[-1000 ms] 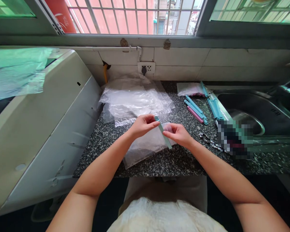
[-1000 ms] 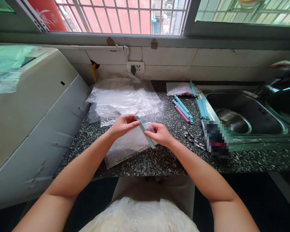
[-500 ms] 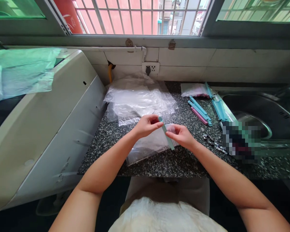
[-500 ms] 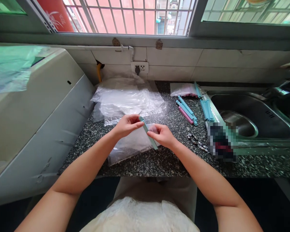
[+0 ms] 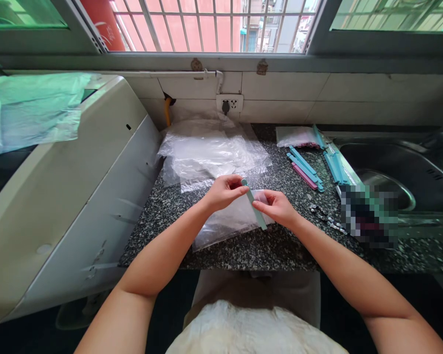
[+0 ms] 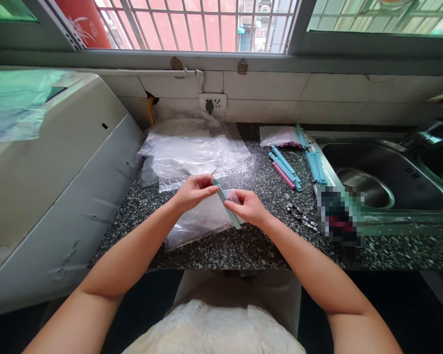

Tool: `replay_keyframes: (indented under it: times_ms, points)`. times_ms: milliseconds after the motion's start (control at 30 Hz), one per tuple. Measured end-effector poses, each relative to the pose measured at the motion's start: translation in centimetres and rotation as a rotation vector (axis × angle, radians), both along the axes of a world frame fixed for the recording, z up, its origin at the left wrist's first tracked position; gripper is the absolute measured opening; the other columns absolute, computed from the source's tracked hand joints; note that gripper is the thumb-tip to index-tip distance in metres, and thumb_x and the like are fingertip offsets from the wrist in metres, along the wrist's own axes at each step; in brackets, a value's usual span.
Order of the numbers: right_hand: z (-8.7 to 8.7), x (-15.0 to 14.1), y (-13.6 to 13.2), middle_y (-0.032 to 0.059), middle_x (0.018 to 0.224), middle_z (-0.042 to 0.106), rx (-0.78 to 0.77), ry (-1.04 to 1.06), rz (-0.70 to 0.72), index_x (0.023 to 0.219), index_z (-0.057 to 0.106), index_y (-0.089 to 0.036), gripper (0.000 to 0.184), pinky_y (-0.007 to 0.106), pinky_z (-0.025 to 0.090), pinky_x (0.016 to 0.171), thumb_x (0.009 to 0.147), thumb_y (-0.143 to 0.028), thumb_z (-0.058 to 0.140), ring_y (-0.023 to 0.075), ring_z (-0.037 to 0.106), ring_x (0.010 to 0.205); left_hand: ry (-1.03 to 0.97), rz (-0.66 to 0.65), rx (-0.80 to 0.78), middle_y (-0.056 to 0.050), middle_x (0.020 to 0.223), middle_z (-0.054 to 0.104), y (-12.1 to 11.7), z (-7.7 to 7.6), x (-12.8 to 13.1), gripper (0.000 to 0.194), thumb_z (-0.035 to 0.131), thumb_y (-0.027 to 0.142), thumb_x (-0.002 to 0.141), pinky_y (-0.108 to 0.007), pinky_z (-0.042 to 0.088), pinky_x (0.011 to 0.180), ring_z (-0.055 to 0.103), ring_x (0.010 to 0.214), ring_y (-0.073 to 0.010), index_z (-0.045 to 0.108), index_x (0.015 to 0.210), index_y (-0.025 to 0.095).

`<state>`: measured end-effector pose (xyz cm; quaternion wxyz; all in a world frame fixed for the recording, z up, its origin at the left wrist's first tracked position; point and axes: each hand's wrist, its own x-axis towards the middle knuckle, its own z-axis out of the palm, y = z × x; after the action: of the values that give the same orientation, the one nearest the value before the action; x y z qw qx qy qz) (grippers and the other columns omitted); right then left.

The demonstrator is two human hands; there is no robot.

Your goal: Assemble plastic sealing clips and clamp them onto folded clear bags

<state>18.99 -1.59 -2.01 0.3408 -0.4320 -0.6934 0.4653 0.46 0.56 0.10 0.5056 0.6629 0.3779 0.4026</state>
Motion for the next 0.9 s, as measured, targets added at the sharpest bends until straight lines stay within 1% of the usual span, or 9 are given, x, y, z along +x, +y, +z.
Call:
replay_keyframes:
  times_ms: [200,433,633,767,900]
  points:
    - [0.23,-0.03,-0.07,-0.0021,0.059,0.048,-0.029,0.016,-0.014,0.065,0.054,-0.016,0.033,0.023,0.033,0.053,0.07,-0.048,0.063,0.0095,0.04,0.057,0.001,0.036,-0.004,0.005,0.055,0.035,0.23,0.34,-0.34,0.035,0.063,0.043,0.067,-0.023,0.026,0.049,0.033,0.053,-0.007,0.042,0.056,0.017]
    - [0.39,0.08,-0.12,-0.0039,0.057,0.042,-0.009,0.012,-0.056,0.061,0.051,-0.017,0.033,0.023,0.029,0.051,0.069,-0.046,0.063,0.0084,0.036,0.054,0.016,0.045,-0.022,0.004,0.056,0.04,0.46,0.17,-0.55,0.034,0.062,0.045,0.068,-0.022,0.029,0.049,0.035,0.053,-0.0073,0.046,0.059,0.016]
    - [0.41,0.31,-0.01,-0.0053,0.054,0.037,-0.01,0.021,-0.025,0.058,0.049,-0.017,0.035,0.023,0.026,0.049,0.069,-0.047,0.062,0.0071,0.031,0.052,0.041,0.027,-0.038,0.004,0.055,0.04,0.43,0.12,-0.55,0.037,0.062,0.047,0.069,-0.021,0.027,0.047,0.034,0.051,-0.0067,0.046,0.058,0.016]
    - [0.56,0.31,-0.05,-0.0056,0.054,0.035,-0.017,0.027,-0.005,0.059,0.049,-0.017,0.034,0.023,0.024,0.049,0.069,-0.046,0.061,0.0069,0.03,0.052,0.057,0.026,-0.062,0.004,0.051,0.04,0.51,-0.05,-0.7,0.037,0.065,0.049,0.068,-0.021,0.026,0.045,0.035,0.049,-0.0068,0.05,0.058,0.016]
    - [0.74,0.18,-0.07,-0.0056,0.055,0.035,-0.016,0.025,-0.014,0.059,0.049,-0.017,0.036,0.023,0.024,0.049,0.068,-0.05,0.062,0.0071,0.03,0.053,0.043,0.032,-0.1,0.004,0.049,0.042,0.32,0.03,-0.67,0.038,0.067,0.05,0.065,-0.021,0.026,0.044,0.037,0.049,-0.0071,0.054,0.059,0.015]
